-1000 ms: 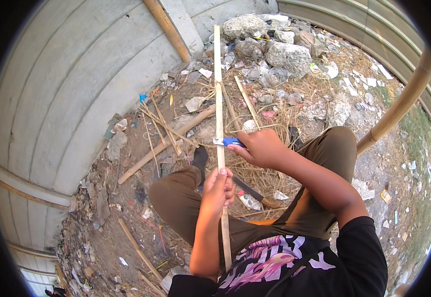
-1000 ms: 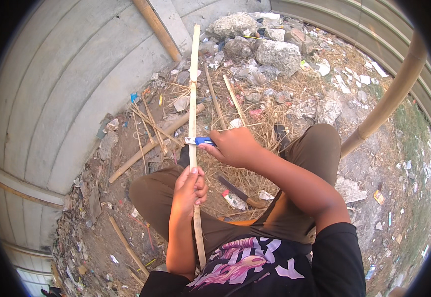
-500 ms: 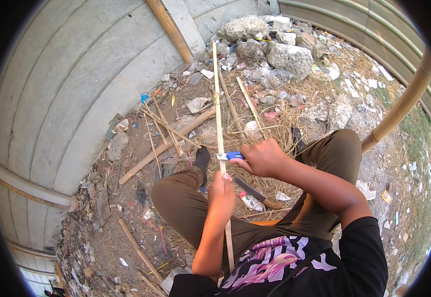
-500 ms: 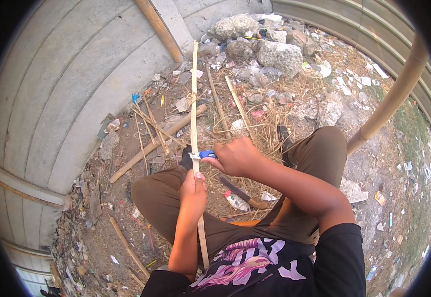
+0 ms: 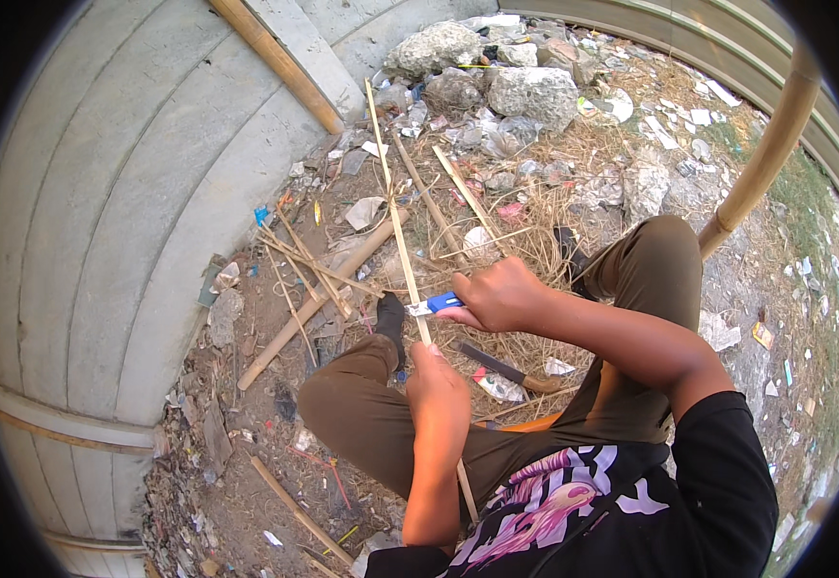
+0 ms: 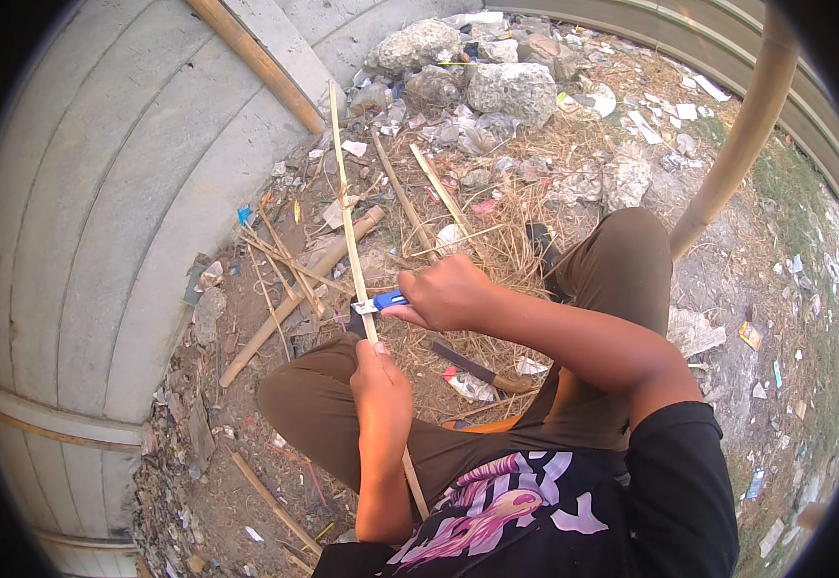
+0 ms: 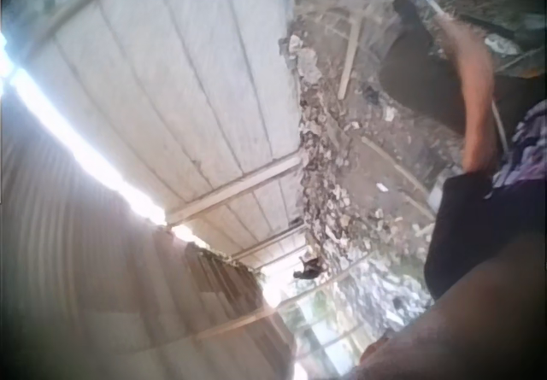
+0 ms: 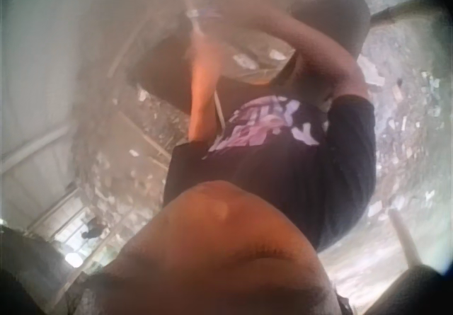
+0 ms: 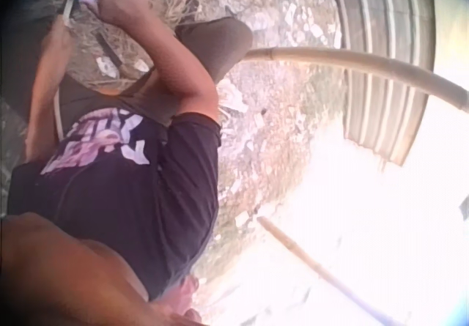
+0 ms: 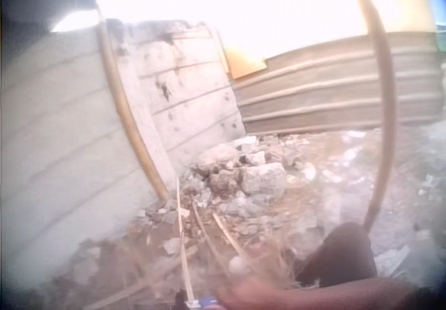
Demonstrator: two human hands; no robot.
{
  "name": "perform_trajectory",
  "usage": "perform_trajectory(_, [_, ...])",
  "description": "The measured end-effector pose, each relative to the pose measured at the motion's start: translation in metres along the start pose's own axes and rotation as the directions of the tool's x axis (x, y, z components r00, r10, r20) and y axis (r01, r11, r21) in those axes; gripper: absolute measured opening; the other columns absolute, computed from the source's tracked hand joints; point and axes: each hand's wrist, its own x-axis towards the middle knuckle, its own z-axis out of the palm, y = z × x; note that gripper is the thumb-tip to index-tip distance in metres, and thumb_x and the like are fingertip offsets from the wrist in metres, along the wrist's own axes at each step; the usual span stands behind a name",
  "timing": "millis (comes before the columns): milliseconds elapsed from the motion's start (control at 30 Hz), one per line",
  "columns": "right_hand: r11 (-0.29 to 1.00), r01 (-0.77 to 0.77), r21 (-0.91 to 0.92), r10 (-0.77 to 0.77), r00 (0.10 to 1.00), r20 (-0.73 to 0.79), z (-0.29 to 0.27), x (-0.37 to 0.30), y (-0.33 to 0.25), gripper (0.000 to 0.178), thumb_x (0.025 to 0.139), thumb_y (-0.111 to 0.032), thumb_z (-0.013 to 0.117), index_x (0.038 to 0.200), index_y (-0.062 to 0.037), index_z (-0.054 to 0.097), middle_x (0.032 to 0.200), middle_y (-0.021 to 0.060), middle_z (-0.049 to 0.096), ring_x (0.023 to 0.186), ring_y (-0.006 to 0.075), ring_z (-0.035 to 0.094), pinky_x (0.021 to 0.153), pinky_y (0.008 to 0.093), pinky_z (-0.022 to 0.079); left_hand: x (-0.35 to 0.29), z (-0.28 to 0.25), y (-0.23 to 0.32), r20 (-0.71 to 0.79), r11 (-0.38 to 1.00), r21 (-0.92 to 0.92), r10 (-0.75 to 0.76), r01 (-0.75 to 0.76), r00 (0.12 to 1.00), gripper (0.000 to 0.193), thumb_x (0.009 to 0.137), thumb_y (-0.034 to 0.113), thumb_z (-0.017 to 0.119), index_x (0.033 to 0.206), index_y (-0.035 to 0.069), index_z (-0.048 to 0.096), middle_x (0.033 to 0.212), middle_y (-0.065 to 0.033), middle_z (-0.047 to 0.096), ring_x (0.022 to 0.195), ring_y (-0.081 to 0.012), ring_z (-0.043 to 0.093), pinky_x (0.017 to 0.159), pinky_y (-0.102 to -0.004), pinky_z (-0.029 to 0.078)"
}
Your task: The person sits on the ground and uses a blue utility knife to shave and smooth a long, thin bamboo strip. They repeatedly scrape the knife along the strip's length, occasionally rotating it to work on different sides and inspecting the surface.
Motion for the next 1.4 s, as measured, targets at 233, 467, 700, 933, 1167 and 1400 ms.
perform_trajectory(233, [0.700, -0.714, 0.010, 0.712, 0.696, -0.093, -0.034, 0.038, 0.087, 0.070, 0.101, -0.064, 0.035, 0.081, -0.0049, 0.066, 0.063, 0.0152, 0.064, 0.060, 0.0382, 0.065, 0.055, 0.0479, 0.050, -0.030, 0.024, 0.016, 0.121, 0.997, -0.073, 0.041, -0.032, 0.992, 0.021, 0.107, 0.018, 0.040, 0.100, -0.002, 0.045, 0.069, -0.0278, 0.056, 0.061, -0.0447, 0.057, 0.057, -0.0510, 0.042])
perform_trajectory(467, [0.714, -0.698, 0.054, 0.654, 0.692, 0.304, -0.036, 0.014, 0.076, 0.069, 0.104, -0.059, 0.030, 0.081, -0.0040, 0.065, 0.070, 0.0202, 0.064, 0.073, 0.0401, 0.065, 0.067, 0.0521, 0.050, -0.007, 0.012, -0.012, 0.401, 0.511, -0.776, -0.053, 0.370, 0.915, 0.024, 0.110, 0.028, 0.039, 0.098, 0.008, 0.046, 0.068, 0.0063, 0.034, 0.052, -0.0019, 0.031, 0.044, -0.0197, 0.032])
perform_trajectory(700, [0.944, -0.166, 0.284, 0.140, 0.984, 0.112, -0.023, -0.013, 0.002, 0.051, 0.101, -0.049, 0.049, 0.081, -0.0038, 0.059, 0.056, 0.0152, 0.058, 0.050, 0.0377, 0.059, 0.050, 0.0468, 0.047, 0.001, 0.002, -0.020, 0.393, 0.530, -0.744, -0.145, 0.407, 0.908, 0.027, 0.109, 0.028, 0.044, 0.117, 0.005, 0.055, 0.069, 0.0062, 0.035, 0.054, -0.0018, 0.032, 0.046, -0.0194, 0.031])
perform_trajectory(933, [0.984, -0.080, 0.159, 0.065, 0.993, 0.098, -0.011, -0.013, -0.011, 0.052, 0.099, -0.051, 0.052, 0.076, -0.0055, 0.055, 0.051, 0.0130, 0.056, 0.042, 0.0342, 0.056, 0.041, 0.0440, 0.044, -0.003, 0.019, -0.024, 0.183, 0.757, -0.612, -0.146, 0.229, 0.972, 0.026, 0.109, 0.026, 0.044, 0.119, 0.007, 0.058, 0.072, 0.0062, 0.042, 0.058, -0.0009, 0.036, 0.050, -0.0182, 0.032])
perform_trajectory(1167, [0.990, 0.000, 0.140, -0.012, 0.996, 0.088, -0.005, -0.019, -0.015, 0.057, 0.098, -0.055, 0.052, 0.072, -0.0055, 0.053, 0.048, 0.0110, 0.055, 0.039, 0.0316, 0.056, 0.038, 0.0417, 0.042, -0.007, 0.019, -0.018, 0.021, 0.964, -0.264, -0.020, 0.024, 1.000, 0.023, 0.107, 0.016, 0.041, 0.115, 0.003, 0.058, 0.067, -0.0068, 0.049, 0.058, -0.0181, 0.047, 0.055, -0.0336, 0.039])
perform_trajectory(1400, [0.994, -0.113, -0.004, 0.113, 0.992, 0.057, 0.002, -0.009, -0.007, 0.057, 0.098, -0.056, 0.051, 0.070, -0.0065, 0.055, 0.046, 0.0099, 0.054, 0.037, 0.0293, 0.056, 0.037, 0.0395, 0.042, -0.007, 0.017, -0.011, 0.048, 0.991, -0.126, -0.041, 0.047, 0.998, 0.021, 0.104, 0.013, 0.043, 0.116, 0.001, 0.054, 0.077, -0.0261, 0.060, 0.070, -0.0457, 0.061, 0.060, -0.0493, 0.044])
